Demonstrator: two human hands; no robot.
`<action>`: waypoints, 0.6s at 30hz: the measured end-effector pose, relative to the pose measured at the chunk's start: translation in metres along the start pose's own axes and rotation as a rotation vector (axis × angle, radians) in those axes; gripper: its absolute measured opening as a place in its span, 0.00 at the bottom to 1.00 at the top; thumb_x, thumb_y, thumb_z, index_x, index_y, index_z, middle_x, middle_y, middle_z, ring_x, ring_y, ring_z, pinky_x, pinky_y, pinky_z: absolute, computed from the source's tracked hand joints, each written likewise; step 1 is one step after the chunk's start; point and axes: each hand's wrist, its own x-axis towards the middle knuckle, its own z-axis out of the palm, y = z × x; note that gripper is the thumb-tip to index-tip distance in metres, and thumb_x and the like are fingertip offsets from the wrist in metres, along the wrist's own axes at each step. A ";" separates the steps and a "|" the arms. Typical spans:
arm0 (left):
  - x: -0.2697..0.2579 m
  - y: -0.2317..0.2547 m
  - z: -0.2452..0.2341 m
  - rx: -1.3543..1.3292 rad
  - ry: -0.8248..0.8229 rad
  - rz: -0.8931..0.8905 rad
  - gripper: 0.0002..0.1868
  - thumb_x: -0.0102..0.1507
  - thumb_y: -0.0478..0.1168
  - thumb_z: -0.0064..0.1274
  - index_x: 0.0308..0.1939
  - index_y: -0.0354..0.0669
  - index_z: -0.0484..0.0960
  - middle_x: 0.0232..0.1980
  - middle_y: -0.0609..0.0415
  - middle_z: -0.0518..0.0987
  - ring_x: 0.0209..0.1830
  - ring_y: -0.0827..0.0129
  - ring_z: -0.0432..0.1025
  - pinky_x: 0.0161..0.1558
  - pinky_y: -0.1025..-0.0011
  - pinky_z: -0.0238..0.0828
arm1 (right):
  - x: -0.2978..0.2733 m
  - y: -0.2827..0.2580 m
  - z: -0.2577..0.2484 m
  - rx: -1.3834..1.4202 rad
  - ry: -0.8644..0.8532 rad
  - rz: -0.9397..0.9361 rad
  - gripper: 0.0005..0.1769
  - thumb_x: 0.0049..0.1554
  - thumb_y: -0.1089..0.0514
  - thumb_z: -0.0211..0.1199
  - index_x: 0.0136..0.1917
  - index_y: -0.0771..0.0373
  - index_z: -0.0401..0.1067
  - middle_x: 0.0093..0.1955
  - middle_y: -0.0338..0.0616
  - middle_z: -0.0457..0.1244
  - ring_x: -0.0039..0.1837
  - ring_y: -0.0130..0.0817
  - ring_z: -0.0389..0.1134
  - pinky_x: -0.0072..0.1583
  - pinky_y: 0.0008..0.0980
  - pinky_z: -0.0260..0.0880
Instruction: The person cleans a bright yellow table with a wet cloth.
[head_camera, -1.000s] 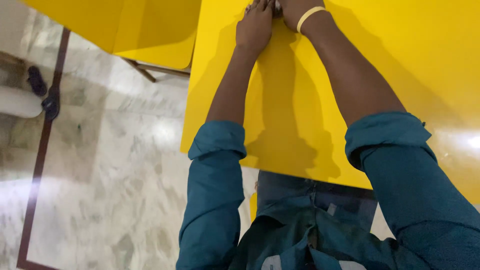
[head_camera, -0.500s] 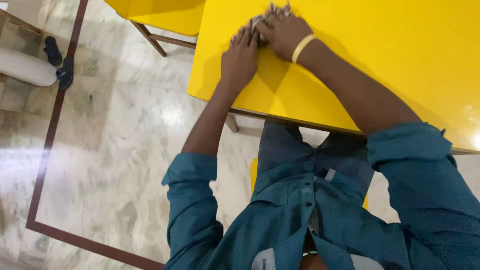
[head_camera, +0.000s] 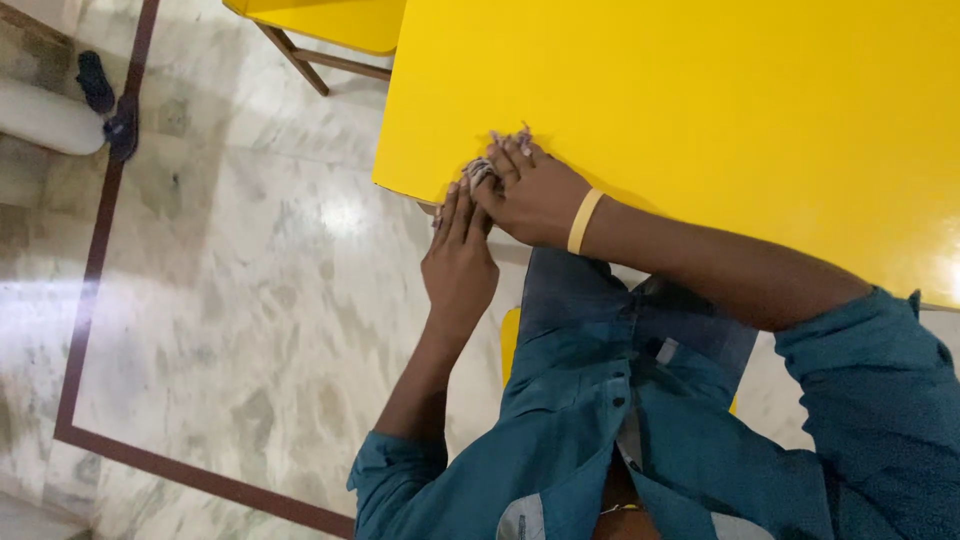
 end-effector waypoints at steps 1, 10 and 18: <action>0.000 -0.003 -0.004 -0.021 0.024 -0.035 0.22 0.69 0.30 0.48 0.68 0.37 0.76 0.75 0.44 0.70 0.79 0.53 0.64 0.74 0.59 0.63 | 0.005 0.000 0.004 -0.022 0.060 -0.059 0.28 0.65 0.43 0.49 0.65 0.69 0.63 0.74 0.82 0.52 0.76 0.75 0.55 0.72 0.69 0.53; 0.052 -0.081 -0.009 0.139 0.043 -0.092 0.23 0.70 0.30 0.48 0.69 0.39 0.75 0.77 0.47 0.69 0.78 0.54 0.63 0.73 0.59 0.65 | 0.097 0.020 0.021 0.095 0.225 -0.095 0.24 0.66 0.47 0.50 0.69 0.64 0.64 0.75 0.75 0.55 0.77 0.68 0.56 0.72 0.65 0.55; 0.177 -0.139 0.017 0.107 -0.189 -0.088 0.39 0.56 0.25 0.45 0.75 0.40 0.66 0.80 0.44 0.62 0.78 0.51 0.59 0.62 0.57 0.71 | 0.188 0.119 0.053 0.176 0.284 0.022 0.25 0.68 0.50 0.50 0.73 0.66 0.61 0.79 0.67 0.54 0.78 0.60 0.55 0.75 0.58 0.53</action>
